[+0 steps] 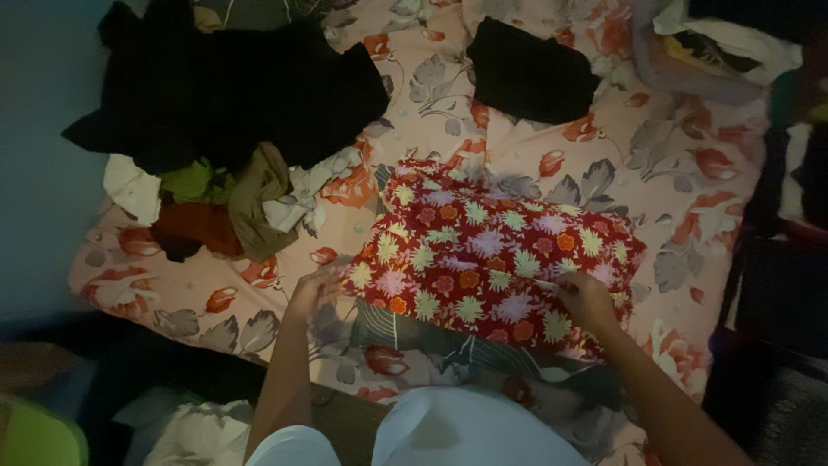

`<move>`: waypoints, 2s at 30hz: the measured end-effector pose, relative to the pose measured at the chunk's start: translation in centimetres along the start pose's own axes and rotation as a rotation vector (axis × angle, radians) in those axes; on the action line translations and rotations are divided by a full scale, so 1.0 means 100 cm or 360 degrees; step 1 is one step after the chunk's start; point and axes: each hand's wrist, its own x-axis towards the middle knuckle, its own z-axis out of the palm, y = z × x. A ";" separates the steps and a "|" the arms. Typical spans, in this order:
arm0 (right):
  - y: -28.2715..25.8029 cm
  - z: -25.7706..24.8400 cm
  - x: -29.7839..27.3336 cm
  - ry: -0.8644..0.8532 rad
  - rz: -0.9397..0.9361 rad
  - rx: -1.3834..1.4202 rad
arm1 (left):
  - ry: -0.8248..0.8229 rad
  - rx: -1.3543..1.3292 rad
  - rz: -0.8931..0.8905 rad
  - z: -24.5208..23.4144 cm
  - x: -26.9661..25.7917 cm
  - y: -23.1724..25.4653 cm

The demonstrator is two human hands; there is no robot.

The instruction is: The person folds a red floral garment, a green shirt, and a black shirt on a bed with a floral sheet. The person smooths each item, folds it into a compact rectangle, and places it on a growing stack of folded clothes.

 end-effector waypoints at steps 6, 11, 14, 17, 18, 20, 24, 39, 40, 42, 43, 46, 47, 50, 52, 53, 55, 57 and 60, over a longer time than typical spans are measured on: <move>0.000 -0.002 0.003 -0.0031 -0.0013 0.0016 | -0.0188 -0.0149 0.0020 0.024 -0.016 0.015; -0.005 -0.009 0.002 0.0017 -0.0127 -0.0202 | 0.0213 0.0737 0.0078 0.038 -0.020 0.013; -0.009 -0.008 0.004 0.0001 -0.0004 -0.0132 | 0.0483 0.1065 0.0325 0.045 -0.009 0.014; -0.019 -0.010 0.007 0.0055 -0.0061 -0.0063 | 0.0360 0.1326 0.0902 0.077 0.005 0.036; -0.023 -0.012 0.009 -0.0055 0.0016 -0.0074 | 0.0291 0.1500 0.1214 0.095 0.011 0.044; -0.031 -0.016 0.012 -0.0275 0.0178 -0.0095 | 0.0159 0.1754 0.1603 0.136 0.019 0.059; -0.036 -0.015 0.014 -0.0200 0.0030 0.0031 | 0.0041 0.2349 0.1633 0.198 0.034 0.071; 0.057 -0.024 0.008 -0.0556 0.0174 -0.0798 | -0.0391 0.2078 0.0154 0.151 0.008 0.129; 0.064 -0.032 0.005 -0.0601 0.0308 -0.0892 | -0.0357 0.1902 0.0181 0.148 0.010 0.128; 0.068 -0.044 0.006 -0.0630 0.0511 -0.0980 | -0.0382 0.1947 0.0419 0.144 0.020 0.127; 0.070 -0.054 0.007 -0.0610 0.0579 -0.0974 | -0.0396 0.1966 0.0540 0.145 0.026 0.127; 0.085 -0.062 0.009 -0.0576 0.0742 -0.0946 | -0.0288 0.2182 0.0527 0.154 0.038 0.129; 0.093 -0.062 0.008 -0.0573 0.0789 -0.0938 | -0.0261 0.2164 0.0642 0.160 0.043 0.125; 0.127 -0.049 0.018 -0.0282 0.0796 -0.0859 | -0.0111 0.2029 0.0944 0.162 0.065 0.113; 0.152 -0.045 0.028 0.0067 0.0691 -0.0389 | 0.0016 0.1830 0.1082 0.162 0.095 0.100; 0.163 -0.041 0.036 0.0244 0.0618 -0.0133 | 0.0125 0.1757 0.1114 0.160 0.113 0.094; 0.181 -0.036 0.058 0.0410 0.0858 0.0416 | 0.0328 0.1596 0.1177 0.158 0.152 0.080; 0.199 -0.033 0.083 0.0450 0.1206 0.1232 | 0.0084 0.0812 0.0447 0.164 0.192 0.071; 0.188 -0.042 0.117 0.0140 0.1566 0.2407 | -0.0018 0.0239 -0.0169 0.178 0.226 0.059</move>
